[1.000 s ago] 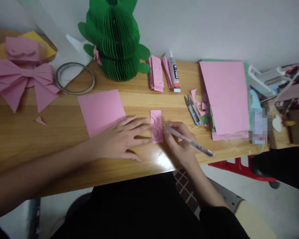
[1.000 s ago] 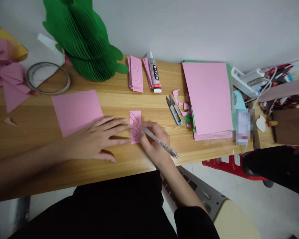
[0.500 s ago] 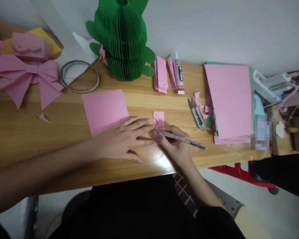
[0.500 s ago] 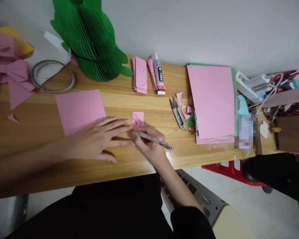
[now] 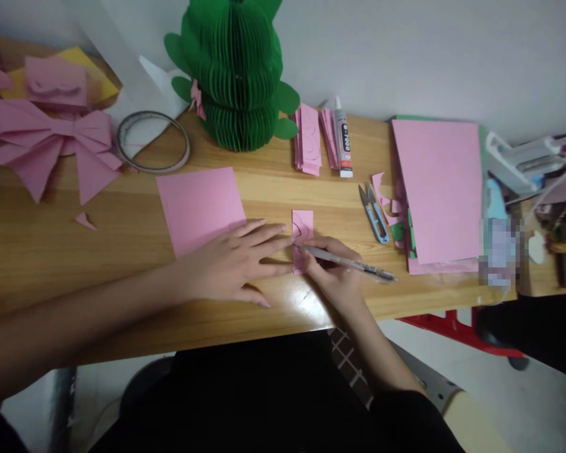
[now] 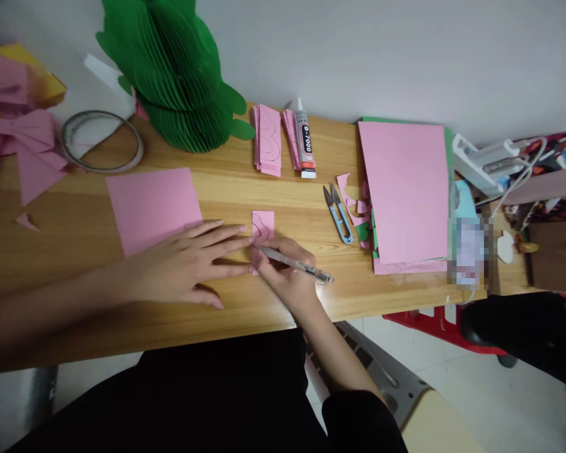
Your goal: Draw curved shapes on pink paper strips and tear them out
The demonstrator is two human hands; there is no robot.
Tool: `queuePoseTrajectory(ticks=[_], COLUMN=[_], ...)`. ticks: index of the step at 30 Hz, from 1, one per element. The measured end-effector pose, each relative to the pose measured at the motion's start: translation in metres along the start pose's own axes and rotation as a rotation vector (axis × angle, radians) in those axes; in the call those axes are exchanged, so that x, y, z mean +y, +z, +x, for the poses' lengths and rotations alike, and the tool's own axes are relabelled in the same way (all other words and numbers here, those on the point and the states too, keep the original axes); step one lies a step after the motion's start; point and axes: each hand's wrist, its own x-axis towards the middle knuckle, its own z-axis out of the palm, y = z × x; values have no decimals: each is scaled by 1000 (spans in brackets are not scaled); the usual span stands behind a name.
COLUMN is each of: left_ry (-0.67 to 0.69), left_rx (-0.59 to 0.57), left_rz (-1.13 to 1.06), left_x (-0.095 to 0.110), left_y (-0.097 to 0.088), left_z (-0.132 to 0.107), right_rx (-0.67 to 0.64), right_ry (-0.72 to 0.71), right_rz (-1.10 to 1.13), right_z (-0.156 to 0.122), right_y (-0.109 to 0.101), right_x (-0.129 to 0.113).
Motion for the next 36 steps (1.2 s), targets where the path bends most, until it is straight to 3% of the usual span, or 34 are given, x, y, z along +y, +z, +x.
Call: queuePoseTrajectory(ticks=[7, 36], left_ry=[-9, 25], left_rx=[-33, 11], left_rz=[22, 58], left_x=[0, 0], left_y=[0, 0], left_z=[0, 0], right_rx=[-6, 47], right_ry=[18, 57], right_rz=[-16, -109], right_z=[1, -1], right_y=[-1, -5], right_x=[0, -1])
